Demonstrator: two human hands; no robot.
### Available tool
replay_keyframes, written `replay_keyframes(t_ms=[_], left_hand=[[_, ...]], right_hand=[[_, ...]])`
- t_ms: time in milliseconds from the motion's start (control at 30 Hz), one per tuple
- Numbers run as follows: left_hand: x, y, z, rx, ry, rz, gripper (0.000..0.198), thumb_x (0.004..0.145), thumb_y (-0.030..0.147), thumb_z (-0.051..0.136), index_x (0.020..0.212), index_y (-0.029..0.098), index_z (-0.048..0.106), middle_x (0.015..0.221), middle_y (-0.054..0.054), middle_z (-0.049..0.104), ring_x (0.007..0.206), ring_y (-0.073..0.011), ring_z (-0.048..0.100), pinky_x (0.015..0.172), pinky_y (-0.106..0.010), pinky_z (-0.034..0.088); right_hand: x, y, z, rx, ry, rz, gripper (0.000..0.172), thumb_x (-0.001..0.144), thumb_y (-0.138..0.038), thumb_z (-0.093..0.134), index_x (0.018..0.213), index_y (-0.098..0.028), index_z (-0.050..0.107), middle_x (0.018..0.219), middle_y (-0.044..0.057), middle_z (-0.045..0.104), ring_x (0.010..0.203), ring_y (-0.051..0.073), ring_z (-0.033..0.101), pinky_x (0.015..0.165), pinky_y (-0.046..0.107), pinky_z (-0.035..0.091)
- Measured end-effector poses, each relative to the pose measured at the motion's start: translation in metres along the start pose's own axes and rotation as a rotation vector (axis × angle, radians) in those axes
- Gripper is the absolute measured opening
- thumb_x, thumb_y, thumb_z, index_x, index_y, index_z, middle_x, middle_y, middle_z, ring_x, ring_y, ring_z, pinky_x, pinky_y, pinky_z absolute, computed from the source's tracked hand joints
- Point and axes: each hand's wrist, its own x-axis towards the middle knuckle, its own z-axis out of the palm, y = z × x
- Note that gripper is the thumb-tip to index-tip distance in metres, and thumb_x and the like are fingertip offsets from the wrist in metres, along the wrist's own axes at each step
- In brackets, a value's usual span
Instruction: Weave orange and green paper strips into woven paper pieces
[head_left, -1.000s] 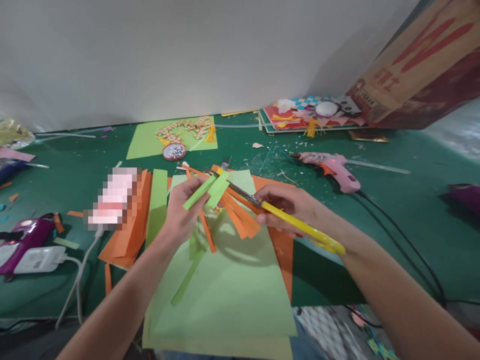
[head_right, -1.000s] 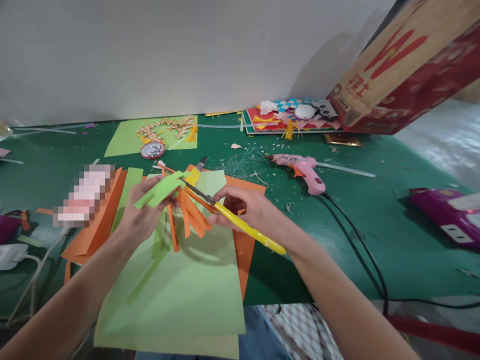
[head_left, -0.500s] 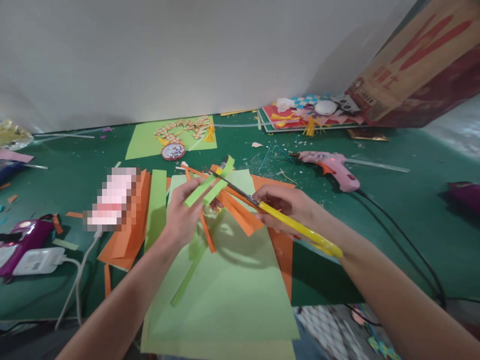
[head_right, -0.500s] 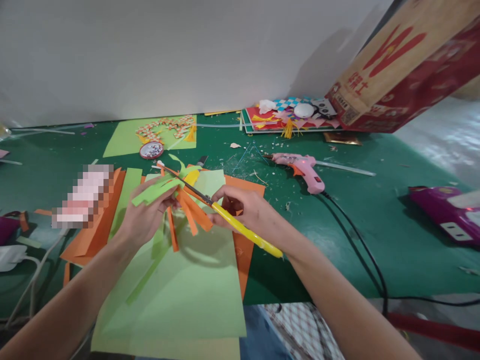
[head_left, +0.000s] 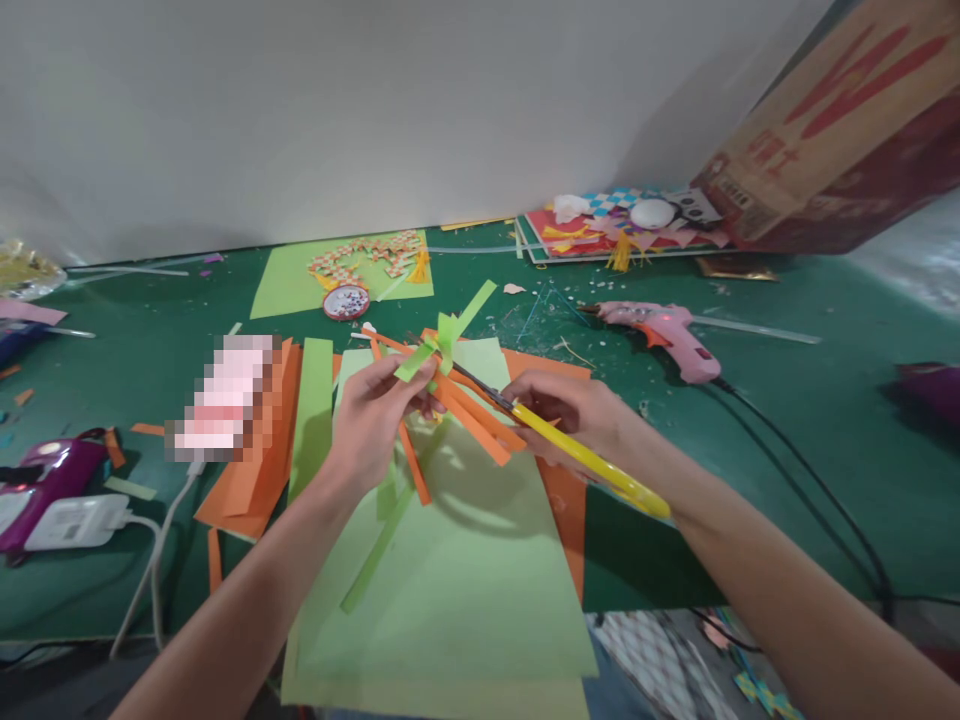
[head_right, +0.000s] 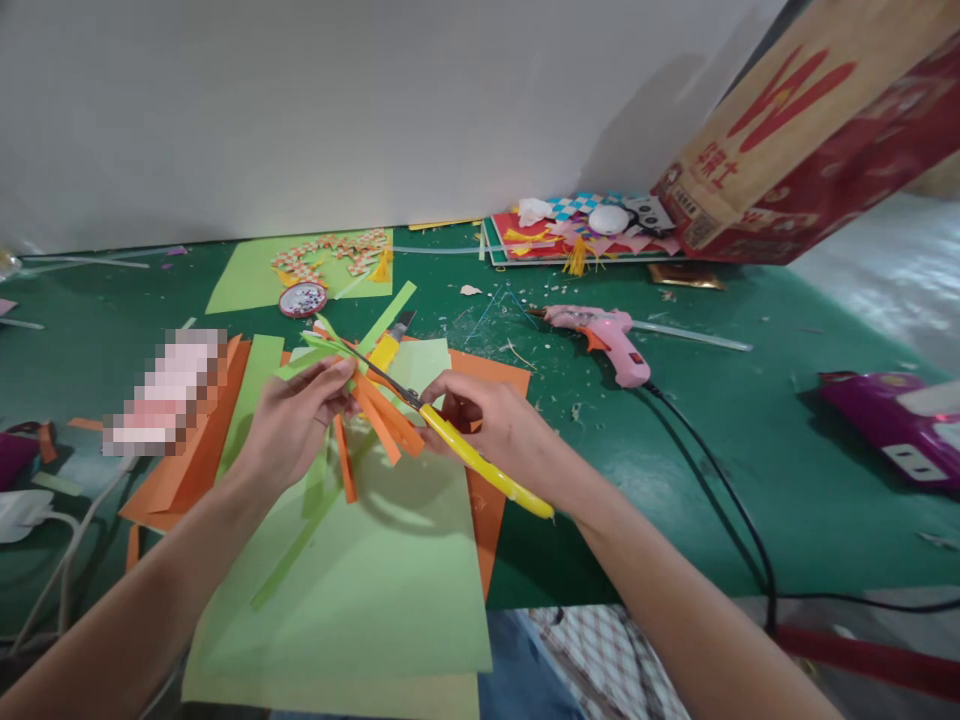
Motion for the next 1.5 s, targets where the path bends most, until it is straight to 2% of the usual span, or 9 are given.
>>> replay_keyframes(t_ms=[100,333,500,700,800,967,1167,1333,1500], left_hand=[[0.0005,-0.0003,0.0007,0.005,0.031,-0.009,0.027,0.058,0.034,0.082,0.059,0.014,0.063,0.057,0.002,0.056,0.048,-0.0076,0.053,0.047,-0.021,0.043],[0.0005,0.0008,-0.0005,0.046,-0.047,0.05,0.021,0.067,0.033,0.076,0.06,0.017,0.064,0.057,0.002,0.057,0.05,-0.0076,0.054,0.049,-0.02,0.044],[0.0009,0.0026,-0.001,0.087,-0.022,0.046,0.021,0.07,0.033,0.074,0.063,0.017,0.064,0.051,0.003,0.056,0.045,-0.0057,0.051,0.044,-0.018,0.038],[0.0012,0.0032,0.0001,-0.028,-0.027,0.052,0.023,0.063,0.027,0.08,0.067,0.016,0.061,0.06,0.003,0.061,0.059,-0.0103,0.065,0.055,-0.019,0.049],[0.0005,0.0033,0.0009,-0.04,-0.047,0.028,0.027,0.063,0.028,0.081,0.068,0.016,0.058,0.062,0.004,0.059,0.061,-0.0134,0.068,0.061,-0.023,0.053],[0.0003,0.0024,0.0003,-0.057,-0.07,0.011,0.026,0.066,0.028,0.079,0.075,0.016,0.058,0.069,0.002,0.062,0.068,-0.0164,0.071,0.065,-0.026,0.055],[0.0011,0.0018,-0.0005,-0.024,-0.086,0.034,0.024,0.066,0.028,0.079,0.075,0.017,0.06,0.064,0.004,0.059,0.058,-0.0145,0.068,0.049,-0.022,0.05],[-0.0003,0.0029,-0.0004,-0.023,-0.093,0.046,0.024,0.061,0.03,0.081,0.074,0.018,0.065,0.076,-0.001,0.068,0.074,-0.0167,0.07,0.063,-0.023,0.054],[-0.0032,0.0058,-0.0009,-0.022,-0.156,0.033,0.031,0.069,0.047,0.073,0.071,0.016,0.069,0.085,-0.008,0.071,0.085,-0.0217,0.069,0.068,-0.027,0.054]], right_hand=[[-0.0001,0.0011,0.0006,-0.014,0.015,0.001,0.033,0.07,-0.05,0.067,0.08,-0.021,0.055,0.059,-0.004,0.046,0.048,0.008,0.039,0.043,0.022,0.033],[0.0018,0.0025,0.003,-0.007,0.069,-0.018,0.034,0.069,-0.053,0.067,0.078,-0.022,0.056,0.056,-0.005,0.041,0.049,0.009,0.037,0.045,0.023,0.033],[0.0024,-0.0027,0.0006,0.048,0.265,-0.014,0.04,0.064,-0.051,0.074,0.08,-0.021,0.053,0.061,-0.005,0.042,0.051,0.009,0.038,0.043,0.024,0.03],[0.0021,0.0025,-0.0005,0.338,0.378,-0.079,0.045,0.076,-0.059,0.061,0.101,-0.026,0.046,0.078,-0.003,0.045,0.051,0.008,0.039,0.044,0.026,0.034],[0.0029,0.0054,-0.0008,0.391,0.412,-0.139,0.044,0.079,-0.06,0.058,0.107,-0.027,0.048,0.077,-0.003,0.046,0.054,0.01,0.042,0.047,0.027,0.038],[0.0031,0.0058,-0.001,0.45,0.401,-0.142,0.04,0.081,-0.055,0.059,0.107,-0.025,0.051,0.073,-0.004,0.048,0.048,0.009,0.041,0.046,0.027,0.038],[0.0028,0.0059,-0.0003,0.537,0.354,-0.121,0.04,0.081,-0.054,0.06,0.105,-0.023,0.053,0.075,-0.002,0.052,0.048,0.008,0.044,0.045,0.028,0.038],[0.0035,0.0063,0.0005,0.555,0.334,-0.128,0.04,0.08,-0.054,0.061,0.103,-0.022,0.053,0.071,-0.003,0.051,0.048,0.009,0.045,0.044,0.028,0.038],[0.0024,0.0062,-0.0001,0.56,0.321,-0.095,0.038,0.082,-0.054,0.059,0.103,-0.023,0.054,0.072,-0.002,0.052,0.05,0.01,0.048,0.045,0.029,0.038]])
